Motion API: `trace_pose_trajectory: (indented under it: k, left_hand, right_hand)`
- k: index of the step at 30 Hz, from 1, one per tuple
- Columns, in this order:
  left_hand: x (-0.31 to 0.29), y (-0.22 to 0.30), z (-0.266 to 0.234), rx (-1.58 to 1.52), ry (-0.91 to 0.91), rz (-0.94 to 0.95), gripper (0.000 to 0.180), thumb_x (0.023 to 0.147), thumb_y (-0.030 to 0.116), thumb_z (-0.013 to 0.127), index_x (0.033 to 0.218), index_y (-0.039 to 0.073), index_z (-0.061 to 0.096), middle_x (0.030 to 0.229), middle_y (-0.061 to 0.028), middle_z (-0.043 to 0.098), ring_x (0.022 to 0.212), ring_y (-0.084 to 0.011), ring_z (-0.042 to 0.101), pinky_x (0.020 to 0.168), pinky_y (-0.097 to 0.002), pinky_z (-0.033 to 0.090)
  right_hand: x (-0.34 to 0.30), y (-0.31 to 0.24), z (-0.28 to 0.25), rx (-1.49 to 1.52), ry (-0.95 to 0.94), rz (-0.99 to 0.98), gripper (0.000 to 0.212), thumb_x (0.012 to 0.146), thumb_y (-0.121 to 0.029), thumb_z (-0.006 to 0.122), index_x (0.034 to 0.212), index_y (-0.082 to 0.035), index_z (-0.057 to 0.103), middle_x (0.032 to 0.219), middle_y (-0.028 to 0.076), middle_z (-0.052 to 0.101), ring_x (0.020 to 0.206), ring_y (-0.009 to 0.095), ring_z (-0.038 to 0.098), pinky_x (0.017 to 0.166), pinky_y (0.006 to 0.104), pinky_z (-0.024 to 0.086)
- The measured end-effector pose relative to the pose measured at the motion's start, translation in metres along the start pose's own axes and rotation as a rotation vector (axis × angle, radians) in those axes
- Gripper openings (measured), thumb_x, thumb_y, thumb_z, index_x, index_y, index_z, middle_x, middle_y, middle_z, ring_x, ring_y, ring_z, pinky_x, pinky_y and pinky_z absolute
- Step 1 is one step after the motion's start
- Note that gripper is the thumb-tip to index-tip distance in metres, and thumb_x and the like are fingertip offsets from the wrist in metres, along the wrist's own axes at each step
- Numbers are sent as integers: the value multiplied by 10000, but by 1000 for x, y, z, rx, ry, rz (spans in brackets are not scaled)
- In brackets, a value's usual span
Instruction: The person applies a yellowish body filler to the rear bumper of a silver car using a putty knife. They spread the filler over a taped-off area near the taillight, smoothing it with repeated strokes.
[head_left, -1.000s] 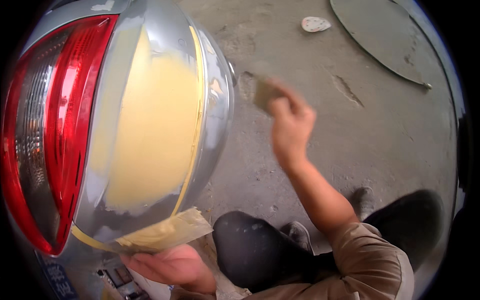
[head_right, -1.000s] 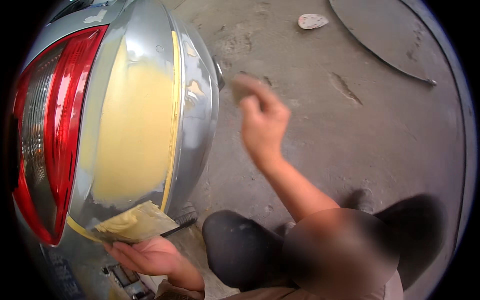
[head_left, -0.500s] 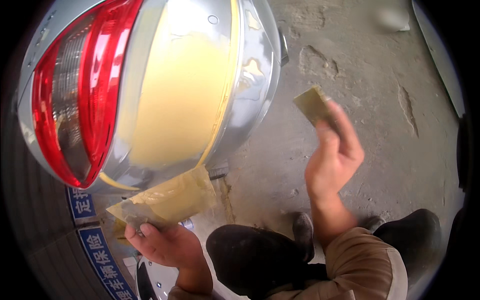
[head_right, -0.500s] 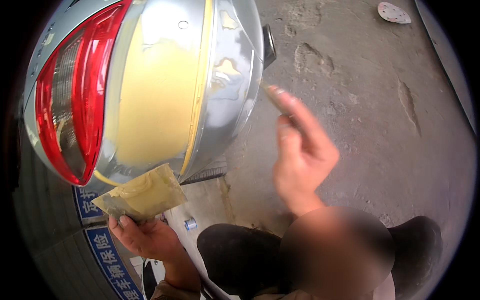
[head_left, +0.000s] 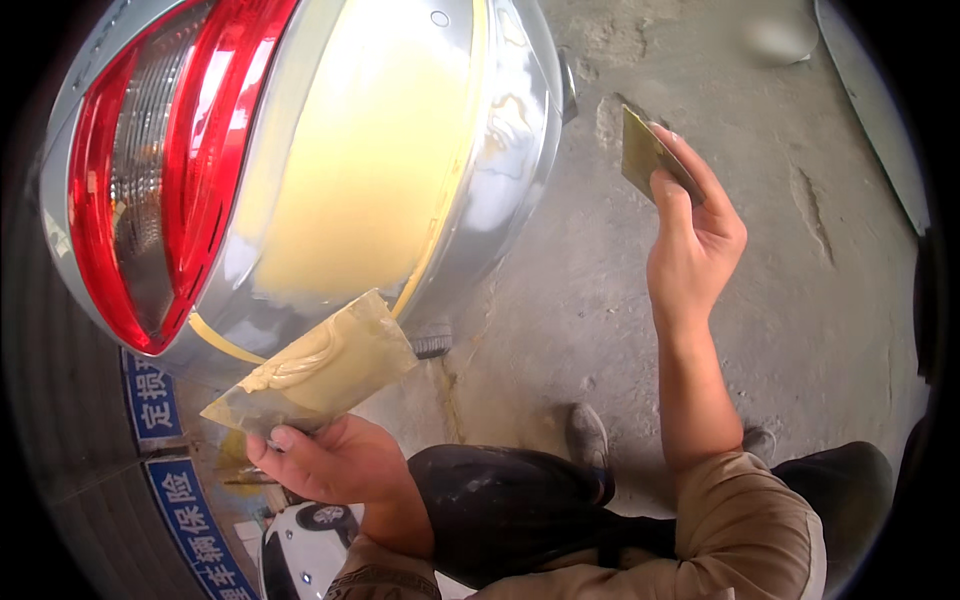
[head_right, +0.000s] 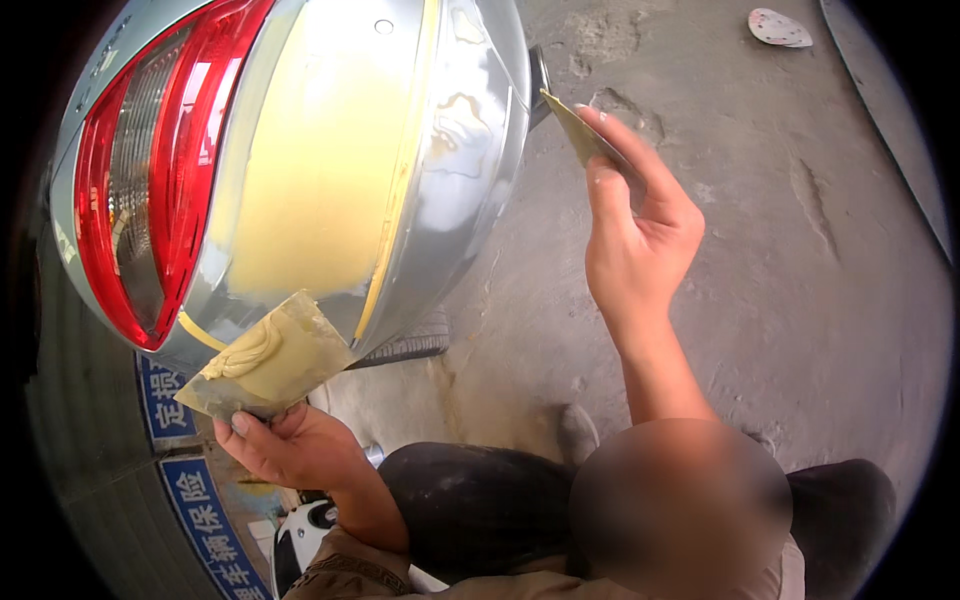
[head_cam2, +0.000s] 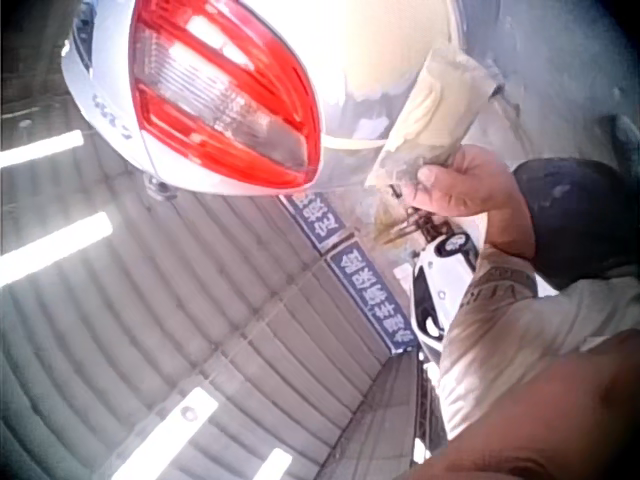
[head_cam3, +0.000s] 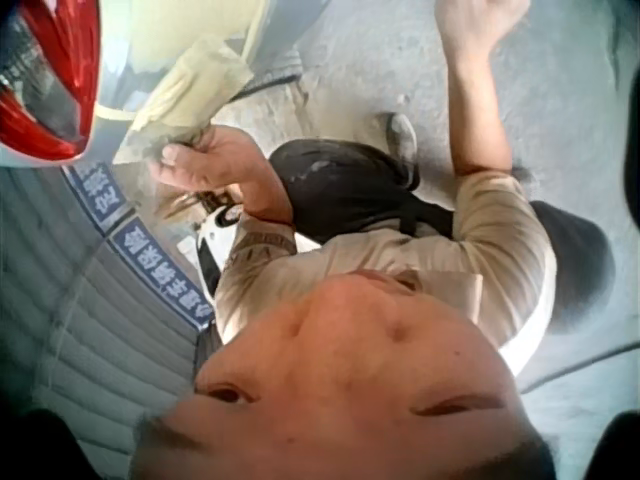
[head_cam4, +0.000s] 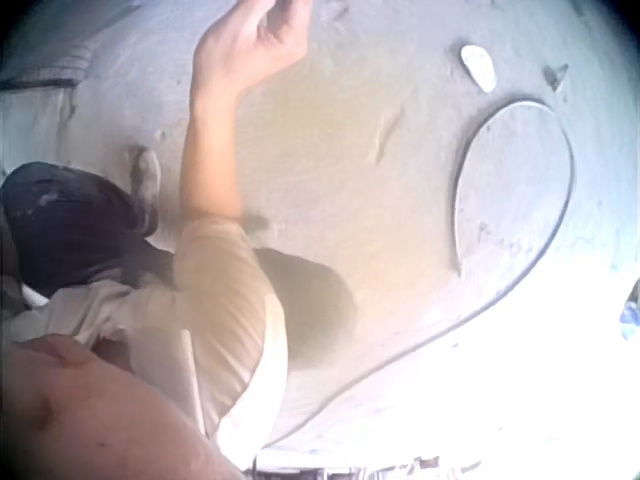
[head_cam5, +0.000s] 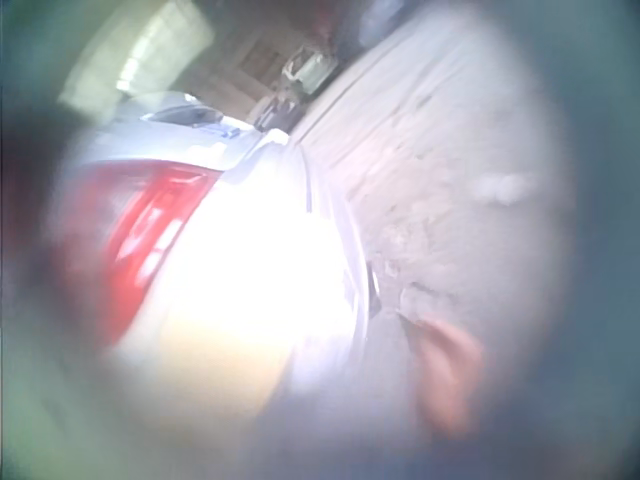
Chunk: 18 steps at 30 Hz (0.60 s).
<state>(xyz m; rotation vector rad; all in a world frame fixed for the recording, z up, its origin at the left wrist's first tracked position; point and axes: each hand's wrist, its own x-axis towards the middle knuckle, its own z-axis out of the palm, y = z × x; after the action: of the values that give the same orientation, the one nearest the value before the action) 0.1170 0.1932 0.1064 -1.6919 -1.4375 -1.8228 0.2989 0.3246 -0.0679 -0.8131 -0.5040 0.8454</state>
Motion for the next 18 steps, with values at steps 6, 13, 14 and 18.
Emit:
trace_pose_trajectory:
  k: [6, 13, 14, 18]
  left_hand:
    - [3, -26, -10, 386, 17, 177, 362, 987, 165, 450, 1274, -47, 382, 1261, -224, 492, 1145, -284, 530, 993, -373, 440]
    - [10, -41, -12, -269, 120, -39, 395, 989, 169, 451, 1301, -51, 352, 1301, -217, 475, 1163, -269, 511, 1008, -366, 424]
    - [10, -43, -13, -249, 140, -32, 430, 991, 189, 457, 1324, -58, 345, 1288, -200, 489, 1137, -245, 527, 974, -338, 442]
    - [8, -43, -24, -252, 115, -51, 461, 994, 205, 459, 1340, -74, 336, 1302, -197, 479, 1169, -245, 513, 1014, -350, 426]
  right_hand:
    - [-25, -17, -4, -136, -56, -109, 291, 861, 59, 531, 1116, 31, 667, 997, 47, 694, 814, 66, 573, 754, 212, 466]
    - [-62, -34, 17, -169, -153, -327, 303, 829, 111, 529, 1085, 32, 670, 1045, 144, 695, 966, 182, 654, 833, 270, 492]
    - [-65, -30, 19, -194, -169, -366, 318, 820, 122, 530, 1085, 21, 674, 1046, 142, 694, 952, 212, 661, 830, 278, 496]
    - [-68, -11, 32, -281, -153, -346, 307, 831, 102, 537, 1076, -12, 683, 1041, 113, 700, 933, 186, 662, 816, 267, 495]
